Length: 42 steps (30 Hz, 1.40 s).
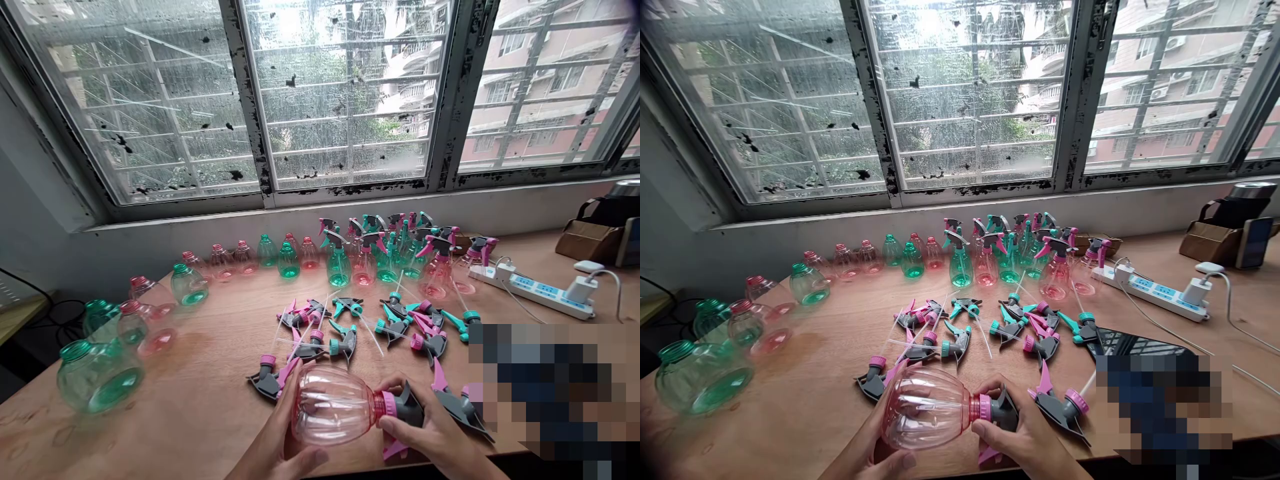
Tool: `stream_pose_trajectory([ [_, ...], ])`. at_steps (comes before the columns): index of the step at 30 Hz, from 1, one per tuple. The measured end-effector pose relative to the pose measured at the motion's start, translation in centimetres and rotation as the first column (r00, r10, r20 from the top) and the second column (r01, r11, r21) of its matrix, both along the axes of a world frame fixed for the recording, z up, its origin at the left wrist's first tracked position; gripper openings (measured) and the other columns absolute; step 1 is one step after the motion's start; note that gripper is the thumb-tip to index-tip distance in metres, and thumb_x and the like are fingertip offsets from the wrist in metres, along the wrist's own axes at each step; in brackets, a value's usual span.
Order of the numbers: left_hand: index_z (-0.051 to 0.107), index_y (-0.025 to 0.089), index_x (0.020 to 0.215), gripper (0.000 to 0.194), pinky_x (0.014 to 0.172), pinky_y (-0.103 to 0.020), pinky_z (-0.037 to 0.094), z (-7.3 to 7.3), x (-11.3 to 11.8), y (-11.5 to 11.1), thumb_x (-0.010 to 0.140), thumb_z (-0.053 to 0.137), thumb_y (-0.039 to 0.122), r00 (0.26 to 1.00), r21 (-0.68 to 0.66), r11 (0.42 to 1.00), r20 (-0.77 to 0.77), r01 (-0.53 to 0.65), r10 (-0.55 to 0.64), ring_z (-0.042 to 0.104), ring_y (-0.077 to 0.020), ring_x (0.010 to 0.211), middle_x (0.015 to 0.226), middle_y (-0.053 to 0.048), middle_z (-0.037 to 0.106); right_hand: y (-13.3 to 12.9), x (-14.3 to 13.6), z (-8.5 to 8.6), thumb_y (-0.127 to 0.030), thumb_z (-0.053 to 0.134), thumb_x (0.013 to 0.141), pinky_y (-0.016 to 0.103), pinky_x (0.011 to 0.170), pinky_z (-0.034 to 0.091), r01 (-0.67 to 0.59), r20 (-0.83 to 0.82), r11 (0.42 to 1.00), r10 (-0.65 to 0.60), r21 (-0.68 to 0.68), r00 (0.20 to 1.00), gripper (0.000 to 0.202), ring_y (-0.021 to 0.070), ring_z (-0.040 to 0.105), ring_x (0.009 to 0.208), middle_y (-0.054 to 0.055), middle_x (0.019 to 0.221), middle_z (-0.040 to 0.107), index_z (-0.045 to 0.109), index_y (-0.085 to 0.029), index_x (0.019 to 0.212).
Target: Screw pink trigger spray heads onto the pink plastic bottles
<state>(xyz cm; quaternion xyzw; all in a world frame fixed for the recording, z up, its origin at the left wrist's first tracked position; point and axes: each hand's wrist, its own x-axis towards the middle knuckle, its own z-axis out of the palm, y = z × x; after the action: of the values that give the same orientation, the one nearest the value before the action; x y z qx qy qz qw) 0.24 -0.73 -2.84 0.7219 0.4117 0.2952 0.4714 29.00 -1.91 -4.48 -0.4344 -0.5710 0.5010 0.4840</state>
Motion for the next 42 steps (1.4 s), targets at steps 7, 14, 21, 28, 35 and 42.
stream_pose_trajectory([
  [7, -0.006, 0.039, 0.160, 0.088, 0.131, -0.043, 0.004, 0.47, 0.22, -0.45, 0.097, 0.053, 0.055, 1.000, 0.044, 0.999, 0.001, -0.020, 0.020, 0.006, -0.0263, 0.160, 0.173, 0.002, 0.013, -0.08, 0.02, 0.20, -0.052, 0.083, 0.075, 0.028, 0.063, 0.053, -0.010, -0.052, 0.999, 0.008, -0.043, 0.999, 0.041, 0.0204, 0.062, 0.070, 0.001, 0.076, 0.070, 0.070, -0.019, 0.095],
  [14, -0.006, 0.034, 0.161, 0.106, 0.130, -0.048, 0.011, 0.41, 0.37, -0.23, 0.087, 0.065, 0.060, 0.999, 0.012, 1.000, 0.050, -0.001, 0.000, 0.012, -0.0330, 0.158, 0.173, -0.005, 0.013, -0.07, 0.00, 0.13, -0.051, 0.081, 0.078, 0.030, 0.065, 0.054, 0.006, 0.031, 1.000, -0.007, 0.014, 0.999, 0.037, 0.0226, 0.063, 0.074, 0.002, 0.078, 0.069, 0.071, -0.020, 0.095],
  [21, -0.007, 0.041, 0.159, 0.084, 0.131, -0.046, 0.007, 0.08, -0.01, -0.38, 0.098, 0.050, 0.053, 1.000, 0.059, 0.998, -0.005, -0.019, 0.020, 0.012, -0.0303, 0.159, 0.173, 0.003, 0.014, 0.08, 0.15, -0.35, -0.046, 0.082, 0.078, 0.029, 0.066, 0.052, 0.010, -0.004, 1.000, -0.010, -0.005, 1.000, 0.035, 0.0208, 0.061, 0.073, 0.001, 0.080, 0.068, 0.070, -0.019, 0.097],
  [28, -0.008, 0.035, 0.160, 0.094, 0.131, -0.043, 0.007, 0.20, 0.29, -0.49, 0.095, 0.057, 0.055, 1.000, 0.059, 0.998, 0.019, -0.019, 0.018, 0.008, -0.0299, 0.159, 0.174, 0.000, 0.010, -0.03, 0.08, -0.11, -0.047, 0.082, 0.079, 0.029, 0.063, 0.054, -0.005, -0.011, 1.000, 0.005, 0.000, 1.000, 0.035, 0.0202, 0.063, 0.070, 0.001, 0.080, 0.070, 0.069, -0.019, 0.097],
  [35, 0.001, 0.034, 0.162, 0.091, 0.131, -0.046, 0.006, 0.42, 0.21, -0.50, 0.094, 0.058, 0.055, 1.000, 0.069, 0.997, -0.016, -0.022, 0.023, 0.009, -0.0319, 0.159, 0.174, -0.001, 0.010, 0.07, 0.22, -0.15, -0.047, 0.080, 0.081, 0.027, 0.061, 0.052, -0.049, 0.012, 0.999, 0.049, 0.007, 0.999, 0.034, 0.0205, 0.062, 0.072, 0.002, 0.077, 0.070, 0.069, -0.018, 0.098],
  [42, -0.009, 0.039, 0.159, 0.092, 0.131, -0.044, 0.009, 0.03, 0.23, -0.52, 0.096, 0.055, 0.054, 1.000, 0.067, 0.997, -0.001, -0.023, 0.023, 0.011, -0.0287, 0.159, 0.173, 0.001, 0.013, 0.19, 0.34, -0.26, -0.047, 0.080, 0.081, 0.028, 0.063, 0.051, -0.046, -0.001, 0.999, 0.046, 0.000, 0.999, 0.035, 0.0205, 0.061, 0.072, 0.001, 0.079, 0.069, 0.069, -0.019, 0.098],
])
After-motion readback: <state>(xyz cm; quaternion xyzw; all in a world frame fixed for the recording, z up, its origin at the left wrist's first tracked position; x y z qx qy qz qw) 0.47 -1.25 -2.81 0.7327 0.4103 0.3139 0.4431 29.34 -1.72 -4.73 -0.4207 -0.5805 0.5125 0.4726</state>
